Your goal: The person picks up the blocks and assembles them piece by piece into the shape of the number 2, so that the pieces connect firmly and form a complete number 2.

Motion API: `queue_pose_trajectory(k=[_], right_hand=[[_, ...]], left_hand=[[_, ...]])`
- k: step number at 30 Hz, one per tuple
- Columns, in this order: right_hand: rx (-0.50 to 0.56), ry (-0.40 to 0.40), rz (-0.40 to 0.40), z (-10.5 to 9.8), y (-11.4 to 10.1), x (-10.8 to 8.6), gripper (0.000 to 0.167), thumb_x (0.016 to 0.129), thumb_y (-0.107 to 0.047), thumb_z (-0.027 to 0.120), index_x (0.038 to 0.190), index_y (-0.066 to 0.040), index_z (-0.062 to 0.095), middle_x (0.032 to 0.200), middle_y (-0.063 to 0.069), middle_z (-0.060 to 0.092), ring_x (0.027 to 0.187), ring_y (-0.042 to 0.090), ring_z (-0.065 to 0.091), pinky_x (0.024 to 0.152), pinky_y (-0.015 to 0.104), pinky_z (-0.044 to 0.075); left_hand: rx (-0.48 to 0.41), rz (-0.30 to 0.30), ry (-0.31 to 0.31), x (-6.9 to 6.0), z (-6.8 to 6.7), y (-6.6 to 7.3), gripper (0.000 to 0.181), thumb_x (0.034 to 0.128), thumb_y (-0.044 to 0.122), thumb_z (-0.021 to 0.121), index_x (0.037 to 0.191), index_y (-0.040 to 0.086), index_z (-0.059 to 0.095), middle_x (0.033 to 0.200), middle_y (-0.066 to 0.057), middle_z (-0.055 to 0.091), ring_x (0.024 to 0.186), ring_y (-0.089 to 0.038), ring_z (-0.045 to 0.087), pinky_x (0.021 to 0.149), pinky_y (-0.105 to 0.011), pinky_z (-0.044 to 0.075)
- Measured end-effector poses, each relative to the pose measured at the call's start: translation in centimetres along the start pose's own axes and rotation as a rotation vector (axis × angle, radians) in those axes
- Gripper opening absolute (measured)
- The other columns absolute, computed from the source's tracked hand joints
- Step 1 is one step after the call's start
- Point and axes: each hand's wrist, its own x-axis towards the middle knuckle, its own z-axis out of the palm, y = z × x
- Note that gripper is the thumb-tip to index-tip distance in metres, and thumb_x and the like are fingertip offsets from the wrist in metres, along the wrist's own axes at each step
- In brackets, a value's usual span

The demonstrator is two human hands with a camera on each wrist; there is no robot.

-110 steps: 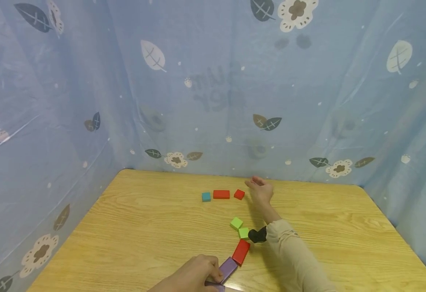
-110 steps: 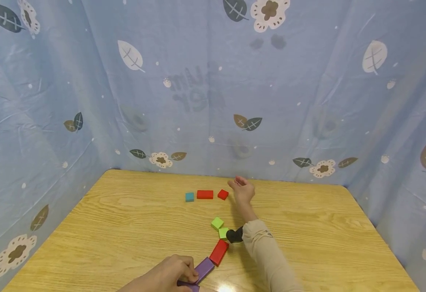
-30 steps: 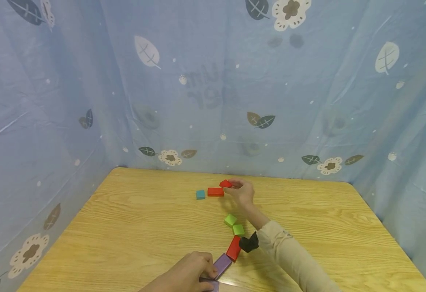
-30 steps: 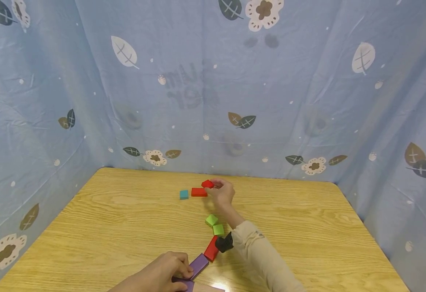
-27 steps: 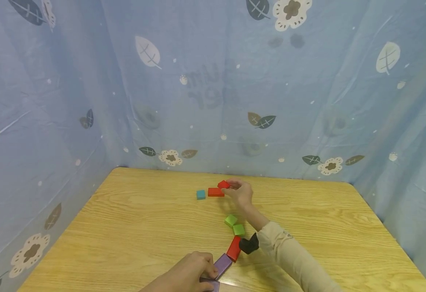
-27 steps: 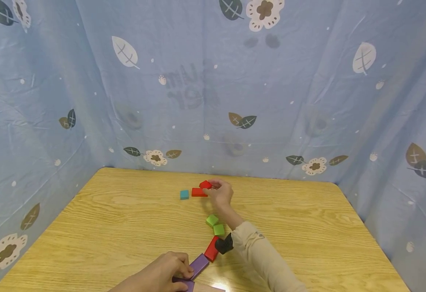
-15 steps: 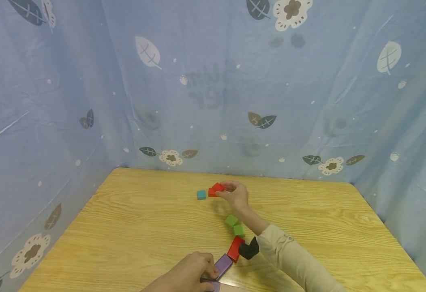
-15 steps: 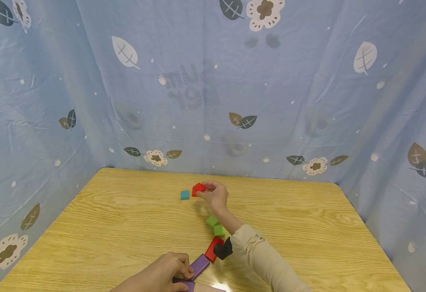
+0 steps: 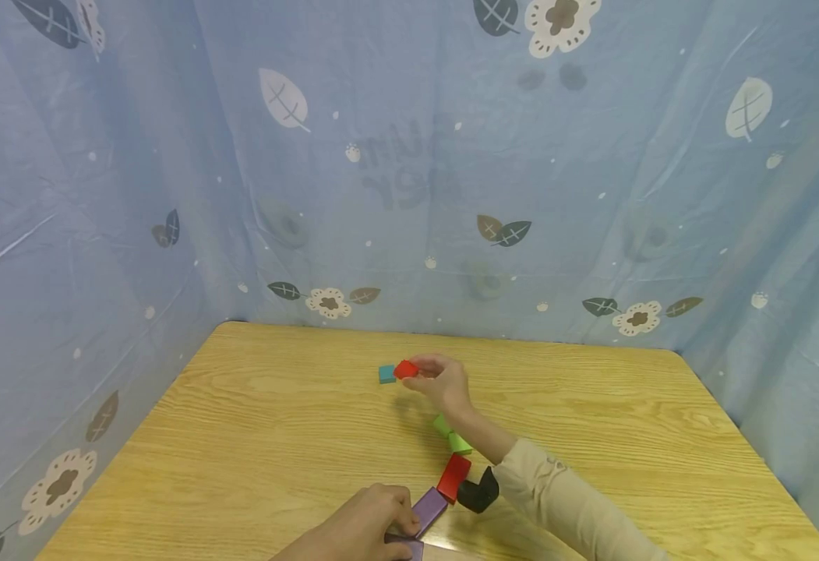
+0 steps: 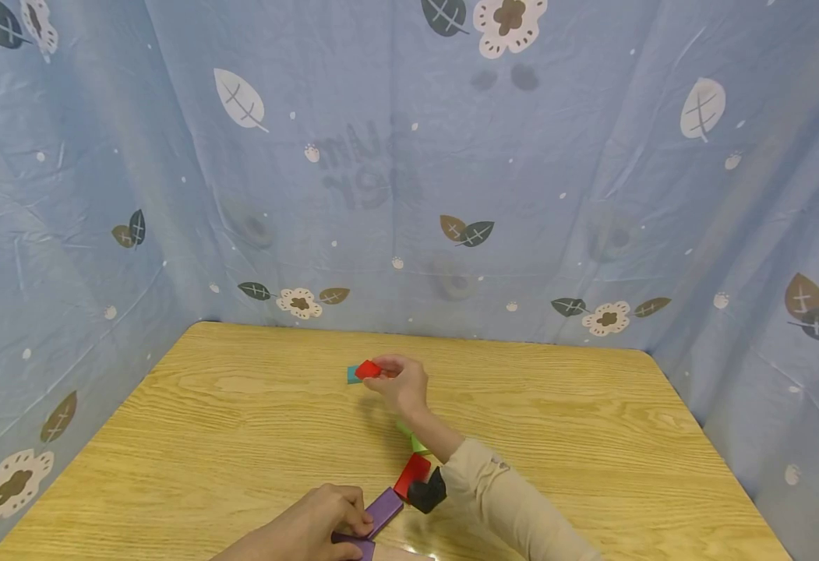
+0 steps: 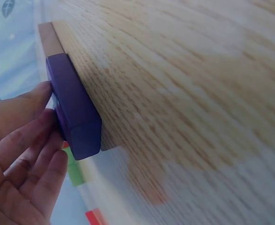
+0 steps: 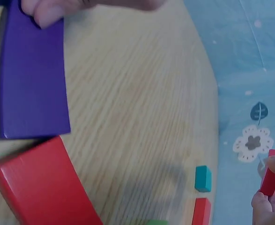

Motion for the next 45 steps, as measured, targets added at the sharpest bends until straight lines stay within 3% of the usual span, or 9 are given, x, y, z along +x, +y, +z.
queue_pose_trajectory(k=[7, 14, 25, 38, 45], right_hand=[[-0.026, -0.033, 0.07, 0.5, -0.1, -0.2, 0.028, 0.075, 0.003, 0.078, 0.102, 0.004, 0.071, 0.105, 0.016, 0.069, 0.098, 0.03, 0.064, 0.082, 0.033, 0.054], [-0.049, -0.057, 0.035, 0.1, -0.2, -0.1, 0.028, 0.075, 0.005, 0.076, 0.103, 0.003, 0.071, 0.107, 0.016, 0.069, 0.1, 0.03, 0.064, 0.082, 0.034, 0.053], [-0.074, -0.105, -0.002, -0.7, 0.7, 0.0, 0.027, 0.075, 0.006, 0.076, 0.102, 0.002, 0.072, 0.105, 0.015, 0.069, 0.101, 0.03, 0.064, 0.083, 0.034, 0.053], [-0.093, -0.164, -0.028, -2.1, 1.5, 0.4, 0.024, 0.077, 0.006, 0.075, 0.1, 0.001, 0.073, 0.104, 0.014, 0.07, 0.104, 0.029, 0.063, 0.086, 0.032, 0.052], [-0.018, -0.286, -0.119, -2.5, 2.2, 0.5, 0.026, 0.08, 0.009, 0.071, 0.106, 0.01, 0.068, 0.109, 0.024, 0.066, 0.11, 0.038, 0.058, 0.091, 0.036, 0.049]], left_hand=[[0.011, -0.007, -0.003, 0.1, -0.1, 0.0, 0.023, 0.078, 0.016, 0.08, 0.1, 0.009, 0.076, 0.084, 0.014, 0.059, 0.078, 0.005, 0.054, 0.06, -0.01, 0.042], [0.054, 0.048, 0.03, 0.1, -0.3, -0.2, 0.021, 0.0775, 0.016, 0.08, 0.097, 0.01, 0.077, 0.086, 0.013, 0.061, 0.081, 0.006, 0.054, 0.062, -0.009, 0.04], [0.061, 0.078, 0.046, 0.1, -0.2, -0.3, 0.021, 0.0773, 0.016, 0.08, 0.097, 0.01, 0.077, 0.085, 0.012, 0.06, 0.081, 0.005, 0.055, 0.061, -0.007, 0.039], [0.057, 0.062, 0.035, 0.0, -0.3, 0.0, 0.022, 0.0777, 0.016, 0.08, 0.098, 0.009, 0.077, 0.085, 0.012, 0.06, 0.081, 0.005, 0.055, 0.061, -0.008, 0.04], [0.028, 0.041, 0.022, 0.0, -0.1, -0.1, 0.022, 0.0785, 0.016, 0.079, 0.099, 0.008, 0.076, 0.084, 0.013, 0.059, 0.079, 0.006, 0.054, 0.061, -0.008, 0.041]])
